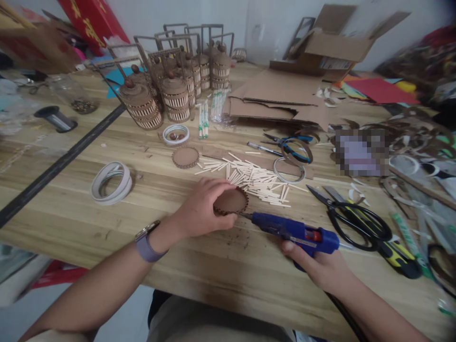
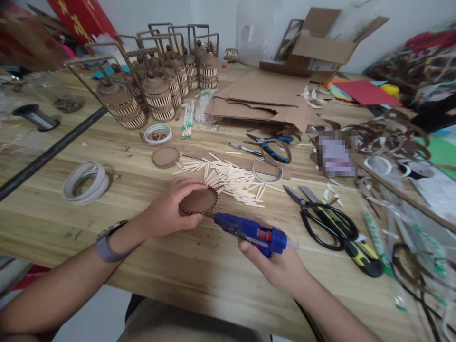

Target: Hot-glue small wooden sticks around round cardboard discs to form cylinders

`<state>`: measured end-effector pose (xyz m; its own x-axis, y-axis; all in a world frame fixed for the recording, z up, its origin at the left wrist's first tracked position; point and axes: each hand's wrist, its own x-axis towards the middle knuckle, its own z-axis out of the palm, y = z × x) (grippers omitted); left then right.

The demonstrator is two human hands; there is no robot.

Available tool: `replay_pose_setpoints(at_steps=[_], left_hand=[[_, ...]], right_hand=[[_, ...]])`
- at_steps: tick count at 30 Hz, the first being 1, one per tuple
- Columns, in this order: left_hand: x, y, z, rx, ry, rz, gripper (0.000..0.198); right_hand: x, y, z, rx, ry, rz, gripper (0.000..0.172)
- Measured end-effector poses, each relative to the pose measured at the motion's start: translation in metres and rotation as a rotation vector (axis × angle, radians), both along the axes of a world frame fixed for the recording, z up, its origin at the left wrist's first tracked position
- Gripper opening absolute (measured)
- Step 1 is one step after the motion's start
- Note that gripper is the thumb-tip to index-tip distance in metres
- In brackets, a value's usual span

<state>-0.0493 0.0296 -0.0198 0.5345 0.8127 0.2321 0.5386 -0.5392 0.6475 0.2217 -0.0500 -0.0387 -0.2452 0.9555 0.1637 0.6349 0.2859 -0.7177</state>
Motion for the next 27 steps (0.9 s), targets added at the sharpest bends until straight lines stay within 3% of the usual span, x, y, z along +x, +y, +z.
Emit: replay_pose_setpoints(at_steps=[10,14,16,18,22,25,27], left_hand=[[0.002,-0.001,-0.002,0.033,0.01,-0.002,0.055],[0.001,-0.001,0.001,0.019,0.01,-0.019,0.055],[-0.001,0.0,0.002,0.015,0.0,0.004,0.053],[-0.002,0.002,0.004,0.018,-0.016,0.036,0.051],[-0.002,0.001,0.004,0.014,-0.021,0.032,0.05],[0.001,-0.001,0.002,0.003,-0.001,-0.007,0.053],[0.003,-0.002,0.001,0.004,0.008,-0.026,0.054]], right_hand=[[-0.008,0.003,0.009,0.009,0.017,-0.028,0.031],[-0.008,0.006,0.02,-0.051,0.067,-0.151,0.031],[-0.001,0.007,0.026,-0.186,0.178,-0.219,0.036],[0.011,0.01,0.031,-0.42,0.29,-0.234,0.044],[0.036,0.017,0.036,-0.854,0.389,-0.094,0.051],[0.046,0.023,0.04,-0.975,0.312,0.021,0.052],[0.049,0.026,0.044,-0.944,0.171,0.083,0.053]])
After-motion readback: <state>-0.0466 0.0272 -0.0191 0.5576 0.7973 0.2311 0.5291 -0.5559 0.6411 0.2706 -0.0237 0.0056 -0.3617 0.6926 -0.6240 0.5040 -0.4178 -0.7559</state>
